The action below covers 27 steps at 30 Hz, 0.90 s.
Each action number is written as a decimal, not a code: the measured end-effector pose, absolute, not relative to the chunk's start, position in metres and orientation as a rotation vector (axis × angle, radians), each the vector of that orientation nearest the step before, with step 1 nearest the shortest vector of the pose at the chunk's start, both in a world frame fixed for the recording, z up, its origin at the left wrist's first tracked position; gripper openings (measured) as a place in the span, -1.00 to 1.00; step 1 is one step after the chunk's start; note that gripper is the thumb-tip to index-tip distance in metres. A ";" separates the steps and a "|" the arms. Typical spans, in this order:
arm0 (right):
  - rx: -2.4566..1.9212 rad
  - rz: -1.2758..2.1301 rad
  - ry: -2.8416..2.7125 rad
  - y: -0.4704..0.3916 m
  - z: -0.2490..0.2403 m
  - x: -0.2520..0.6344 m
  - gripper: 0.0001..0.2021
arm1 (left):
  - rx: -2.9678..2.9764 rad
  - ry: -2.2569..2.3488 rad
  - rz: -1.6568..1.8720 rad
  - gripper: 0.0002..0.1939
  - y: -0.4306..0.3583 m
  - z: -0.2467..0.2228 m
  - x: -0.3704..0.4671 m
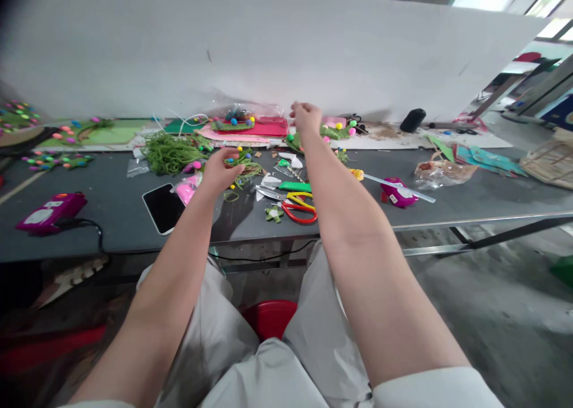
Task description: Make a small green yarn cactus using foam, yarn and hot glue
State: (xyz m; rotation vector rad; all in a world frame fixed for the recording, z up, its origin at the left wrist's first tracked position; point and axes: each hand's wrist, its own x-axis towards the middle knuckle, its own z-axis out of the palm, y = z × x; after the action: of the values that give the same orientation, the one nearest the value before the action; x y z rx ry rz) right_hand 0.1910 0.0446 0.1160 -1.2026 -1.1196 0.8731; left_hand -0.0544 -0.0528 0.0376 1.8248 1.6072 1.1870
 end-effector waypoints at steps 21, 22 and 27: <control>-0.637 1.472 -1.365 -0.056 0.071 0.152 -0.76 | 1.758 1.094 1.063 -0.64 -0.067 0.047 -0.027; -0.656 1.451 -1.384 -0.058 0.073 0.151 -0.76 | 1.776 1.089 1.030 -0.68 -0.069 0.047 -0.026; -0.803 1.216 -1.324 -0.053 0.082 0.168 -0.70 | 1.880 1.037 0.731 -0.72 -0.084 0.052 -0.029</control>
State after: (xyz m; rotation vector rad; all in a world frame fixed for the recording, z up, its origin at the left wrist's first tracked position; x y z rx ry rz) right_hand 0.1679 -0.0535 0.0819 -0.8035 -1.3241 1.2157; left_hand -0.0293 -0.0839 0.0525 1.8804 1.0374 0.7306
